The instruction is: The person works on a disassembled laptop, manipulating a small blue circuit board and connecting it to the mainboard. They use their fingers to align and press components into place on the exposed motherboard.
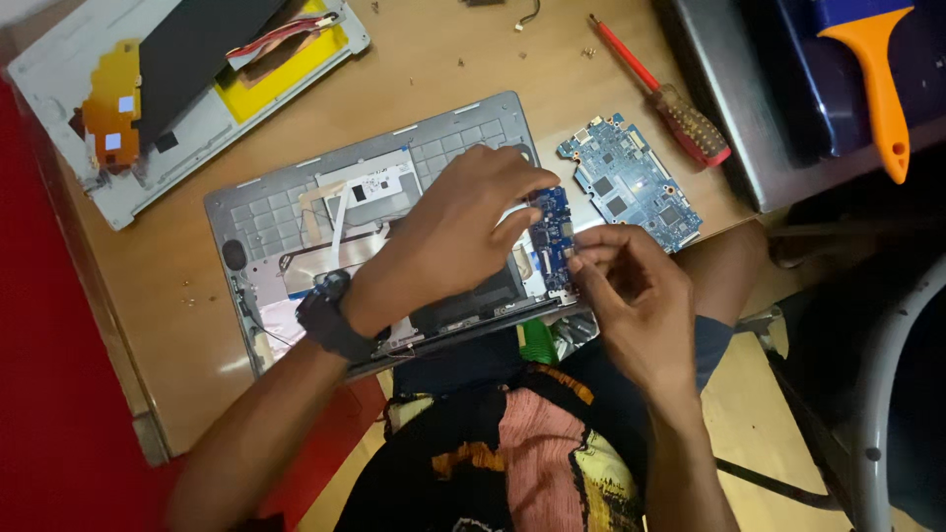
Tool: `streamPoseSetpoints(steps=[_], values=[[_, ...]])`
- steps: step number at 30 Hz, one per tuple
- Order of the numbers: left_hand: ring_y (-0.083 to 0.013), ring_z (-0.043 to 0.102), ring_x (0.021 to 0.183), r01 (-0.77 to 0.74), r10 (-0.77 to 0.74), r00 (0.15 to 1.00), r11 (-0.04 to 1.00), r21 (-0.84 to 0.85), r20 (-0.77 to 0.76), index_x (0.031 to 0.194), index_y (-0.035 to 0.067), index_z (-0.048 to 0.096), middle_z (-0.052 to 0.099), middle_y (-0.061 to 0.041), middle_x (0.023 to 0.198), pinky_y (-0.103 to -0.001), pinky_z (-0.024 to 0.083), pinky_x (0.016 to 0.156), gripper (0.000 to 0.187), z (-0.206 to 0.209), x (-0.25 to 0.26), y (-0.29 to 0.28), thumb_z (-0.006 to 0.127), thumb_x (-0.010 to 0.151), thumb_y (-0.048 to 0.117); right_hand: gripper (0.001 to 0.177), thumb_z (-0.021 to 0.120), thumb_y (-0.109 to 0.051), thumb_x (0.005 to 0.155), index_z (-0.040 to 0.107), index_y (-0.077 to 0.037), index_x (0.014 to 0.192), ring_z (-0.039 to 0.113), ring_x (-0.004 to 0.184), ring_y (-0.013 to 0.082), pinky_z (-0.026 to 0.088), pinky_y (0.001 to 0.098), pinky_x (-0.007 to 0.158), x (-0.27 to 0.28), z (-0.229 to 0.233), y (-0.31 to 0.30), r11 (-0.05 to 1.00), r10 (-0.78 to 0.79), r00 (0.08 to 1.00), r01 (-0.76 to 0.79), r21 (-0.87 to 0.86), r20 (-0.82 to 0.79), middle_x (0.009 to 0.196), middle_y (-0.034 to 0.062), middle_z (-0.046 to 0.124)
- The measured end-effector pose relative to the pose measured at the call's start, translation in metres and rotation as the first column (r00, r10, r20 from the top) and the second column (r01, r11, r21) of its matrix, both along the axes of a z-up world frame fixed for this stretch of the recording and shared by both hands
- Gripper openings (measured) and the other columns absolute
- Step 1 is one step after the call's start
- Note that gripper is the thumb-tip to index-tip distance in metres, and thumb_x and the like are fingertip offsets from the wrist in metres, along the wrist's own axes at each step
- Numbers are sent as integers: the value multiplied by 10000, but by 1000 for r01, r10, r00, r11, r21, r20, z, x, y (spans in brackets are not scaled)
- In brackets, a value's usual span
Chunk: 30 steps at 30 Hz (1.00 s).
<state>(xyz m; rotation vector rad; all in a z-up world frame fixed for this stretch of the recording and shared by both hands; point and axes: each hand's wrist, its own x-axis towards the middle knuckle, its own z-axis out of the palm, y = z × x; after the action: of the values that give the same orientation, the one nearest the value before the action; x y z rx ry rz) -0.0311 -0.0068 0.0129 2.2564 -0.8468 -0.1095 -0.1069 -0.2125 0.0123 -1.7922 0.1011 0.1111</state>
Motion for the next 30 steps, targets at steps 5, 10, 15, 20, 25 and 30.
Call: streamPoseSetpoints(steps=[5,10,15,20,25,30], values=[[-337,515,879,-18,17,1000,1000,-17,-16,1176,63,663,610,-127,999,-463,392,749,165,-10,5,-4,608,1034,127,126,662,-16,996,671,-27,1122,581,769,83,491,216,695,-1,-3,5,1000,-9,999,9,10,39,893,43,663],[-275,540,873,-128,122,982,991,-36,-145,1096,115,719,649,-56,926,-413,405,703,151,-6,6,-8,621,1036,212,133,713,-9,965,730,-52,1090,610,860,113,497,230,771,0,1,7,982,24,987,6,-188,158,955,45,612],[-255,556,807,-131,122,989,986,-105,-81,1048,143,681,644,-15,834,-399,407,756,39,-17,8,-8,688,1015,163,105,679,-36,997,725,-39,1091,607,836,109,498,234,725,0,-2,8,981,23,990,5,-194,142,956,44,624],[-290,543,849,-134,129,987,990,-46,-99,1063,140,659,655,-27,838,-428,399,759,108,-13,9,-7,727,980,135,151,693,-38,981,732,-35,1127,619,830,125,504,246,727,1,-2,9,974,47,986,-9,-225,161,951,52,630],[-301,513,847,-105,104,994,994,-23,-33,1050,125,646,607,-68,889,-429,381,746,114,-15,9,-6,736,979,118,188,667,-74,1001,742,-49,1171,645,865,144,525,257,745,0,2,7,957,77,982,-25,-289,172,987,55,635],[-293,529,952,-154,153,985,988,-12,-79,1025,129,578,586,-75,957,-433,410,749,231,-5,5,-8,754,924,19,157,676,-115,995,770,-88,1117,652,757,93,502,220,622,2,-7,2,957,40,996,-14,-289,86,994,15,685]])
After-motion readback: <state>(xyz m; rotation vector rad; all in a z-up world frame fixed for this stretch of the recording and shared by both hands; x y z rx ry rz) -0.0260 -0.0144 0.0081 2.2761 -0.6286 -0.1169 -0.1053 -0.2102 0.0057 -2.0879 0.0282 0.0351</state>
